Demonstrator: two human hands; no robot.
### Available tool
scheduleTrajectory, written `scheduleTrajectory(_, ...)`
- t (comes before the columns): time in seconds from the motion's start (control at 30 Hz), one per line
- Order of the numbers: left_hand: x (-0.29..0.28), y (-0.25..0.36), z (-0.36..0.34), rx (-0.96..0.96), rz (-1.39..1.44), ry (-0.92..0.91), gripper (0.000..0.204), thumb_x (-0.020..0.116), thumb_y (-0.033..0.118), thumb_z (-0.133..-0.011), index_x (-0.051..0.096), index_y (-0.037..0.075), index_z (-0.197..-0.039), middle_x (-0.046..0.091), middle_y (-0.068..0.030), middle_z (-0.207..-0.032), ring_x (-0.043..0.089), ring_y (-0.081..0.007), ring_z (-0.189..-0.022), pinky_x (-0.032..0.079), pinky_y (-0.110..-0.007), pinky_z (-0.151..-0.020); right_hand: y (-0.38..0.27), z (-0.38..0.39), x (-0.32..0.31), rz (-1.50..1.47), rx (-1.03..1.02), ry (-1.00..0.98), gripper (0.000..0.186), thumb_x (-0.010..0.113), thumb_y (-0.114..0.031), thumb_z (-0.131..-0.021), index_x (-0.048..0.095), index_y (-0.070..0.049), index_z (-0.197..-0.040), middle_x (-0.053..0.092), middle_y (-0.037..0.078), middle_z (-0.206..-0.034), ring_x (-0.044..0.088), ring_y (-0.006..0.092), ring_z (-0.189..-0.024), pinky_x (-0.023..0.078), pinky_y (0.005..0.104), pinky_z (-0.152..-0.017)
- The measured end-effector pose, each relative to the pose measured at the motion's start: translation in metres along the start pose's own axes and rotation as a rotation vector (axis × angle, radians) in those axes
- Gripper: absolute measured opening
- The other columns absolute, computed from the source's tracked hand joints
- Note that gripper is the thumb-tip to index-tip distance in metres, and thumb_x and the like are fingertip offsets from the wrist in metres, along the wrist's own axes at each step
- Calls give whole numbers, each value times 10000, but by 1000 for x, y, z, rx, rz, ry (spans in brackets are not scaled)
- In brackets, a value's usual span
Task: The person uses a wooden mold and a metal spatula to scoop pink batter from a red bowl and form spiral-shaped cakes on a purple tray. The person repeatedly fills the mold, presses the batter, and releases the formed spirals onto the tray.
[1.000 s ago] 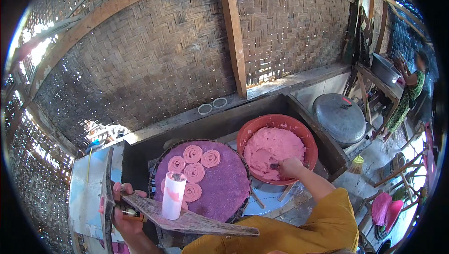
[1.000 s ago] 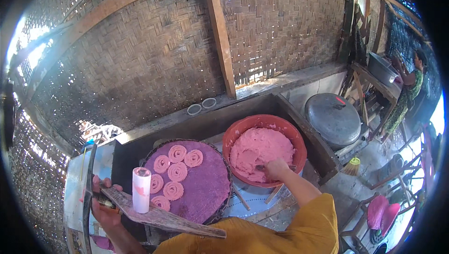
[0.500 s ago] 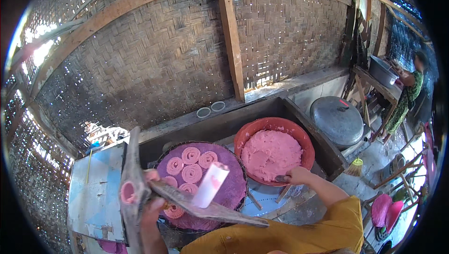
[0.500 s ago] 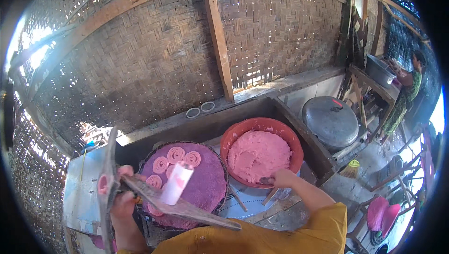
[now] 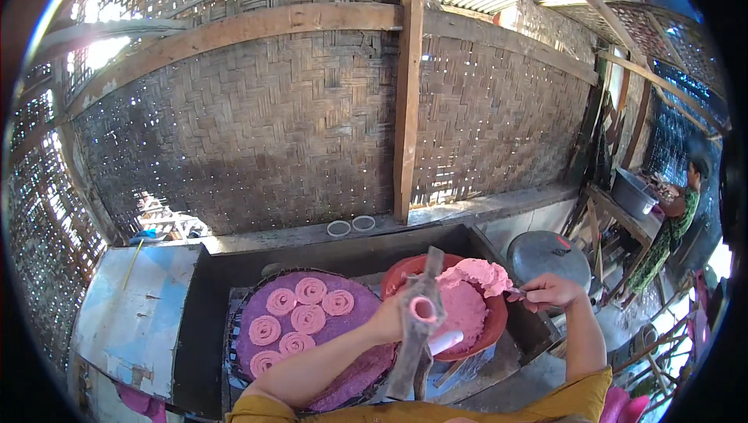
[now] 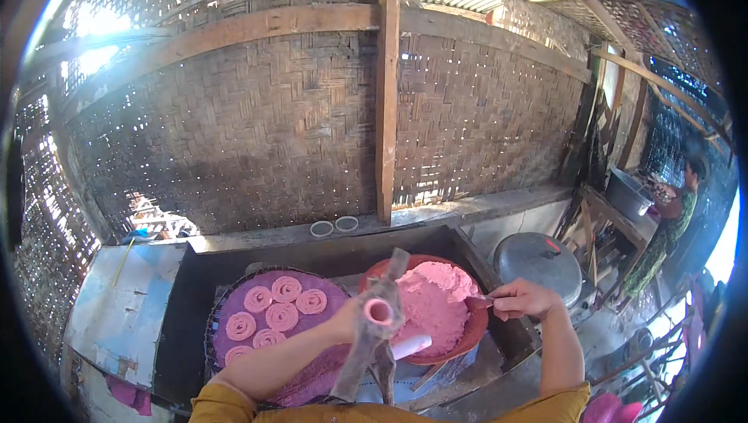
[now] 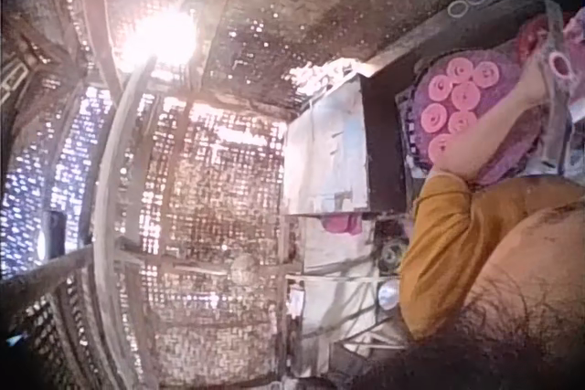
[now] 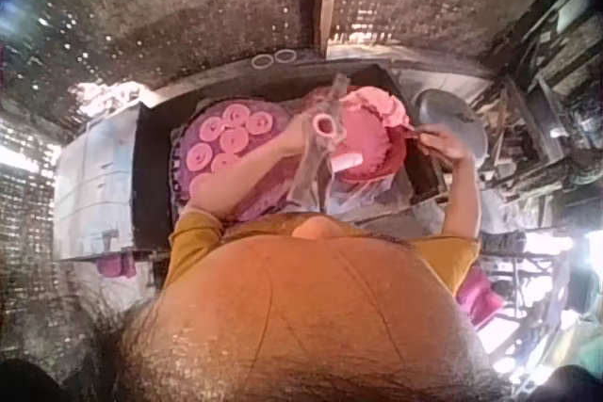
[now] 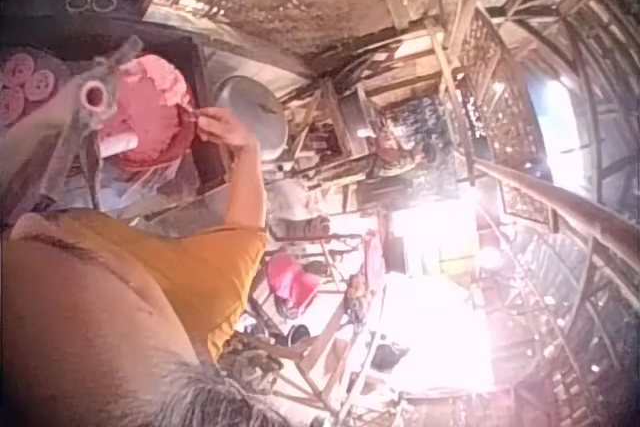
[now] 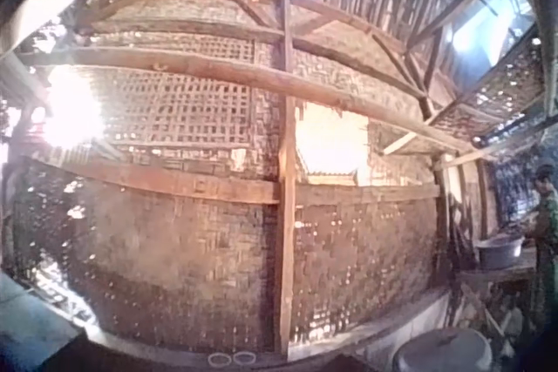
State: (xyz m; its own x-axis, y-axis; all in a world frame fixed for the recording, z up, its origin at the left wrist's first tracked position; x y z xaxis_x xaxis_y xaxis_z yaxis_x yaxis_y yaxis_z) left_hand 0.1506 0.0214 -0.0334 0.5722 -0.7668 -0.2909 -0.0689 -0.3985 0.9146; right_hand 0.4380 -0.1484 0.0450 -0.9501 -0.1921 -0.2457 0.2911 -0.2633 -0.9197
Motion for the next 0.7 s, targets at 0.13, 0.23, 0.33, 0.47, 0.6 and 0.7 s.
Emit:
scheduleTrajectory(0.13,14,12,-17,136,-39,-83,546,723,235,-659,518,75,-1139,598,-85,-1047,580,-208,-948,439,-335,-833,-21,6,11,202,104,-146,366,535,-311,-866,557,-83,-1152,571,-5,-714,458,51,-590,369,197,-517)
scheduleTrajectory(0.23,6,-16,-20,-3,-186,-145,587,703,341,-654,514,82,-1146,574,-144,-1087,581,-295,-939,451,-374,-810,-48,5,21,777,-97,-88,381,514,-393,-858,562,-158,-1154,645,54,-844,605,177,-750,453,302,-662)
scheduleTrajectory(0.33,10,-1,-20,-20,-436,-115,567,710,312,-675,517,80,-1155,617,-80,-1025,586,-214,-950,438,-317,-854,-88,4,19,1122,-107,-11,399,517,-434,-831,595,-148,-1097,634,109,-896,602,277,-858,458,361,-710)
scheduleTrajectory(0.47,15,5,-19,38,-578,-181,538,655,415,-693,541,140,-1142,588,-108,-1075,580,-264,-959,434,-338,-871,-128,-5,41,1361,-27,-11,414,507,-471,-814,633,-133,-1016,631,96,-884,589,297,-833,468,372,-708)
scheduleTrajectory(0.6,25,-27,-23,172,-754,-142,510,602,468,-706,553,184,-1127,555,-122,-1124,566,-296,-965,436,-358,-867,-129,-32,73,1577,-56,-1,361,525,-416,-791,641,-87,-883,627,96,-828,601,278,-815,470,384,-658)
scheduleTrajectory(0.7,27,-7,-27,9,-685,-149,473,587,437,-724,554,177,-1119,560,-114,-1114,565,-300,-958,444,-357,-848,-97,-51,99,1832,-386,103,241,545,-304,-760,624,-79,-792,590,72,-709,592,227,-693,443,340,-559)
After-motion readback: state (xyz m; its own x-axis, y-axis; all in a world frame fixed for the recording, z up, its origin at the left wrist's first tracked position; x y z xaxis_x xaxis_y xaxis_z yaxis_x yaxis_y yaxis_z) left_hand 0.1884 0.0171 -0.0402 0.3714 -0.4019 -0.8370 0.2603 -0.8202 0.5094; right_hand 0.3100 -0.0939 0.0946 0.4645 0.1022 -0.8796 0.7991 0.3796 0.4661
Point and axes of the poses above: each hand's wrist, its own z-axis away from the middle knuckle, its own x-axis out of the palm, y = z × x, the point moved 1 cm from there along -z, towards the middle knuckle
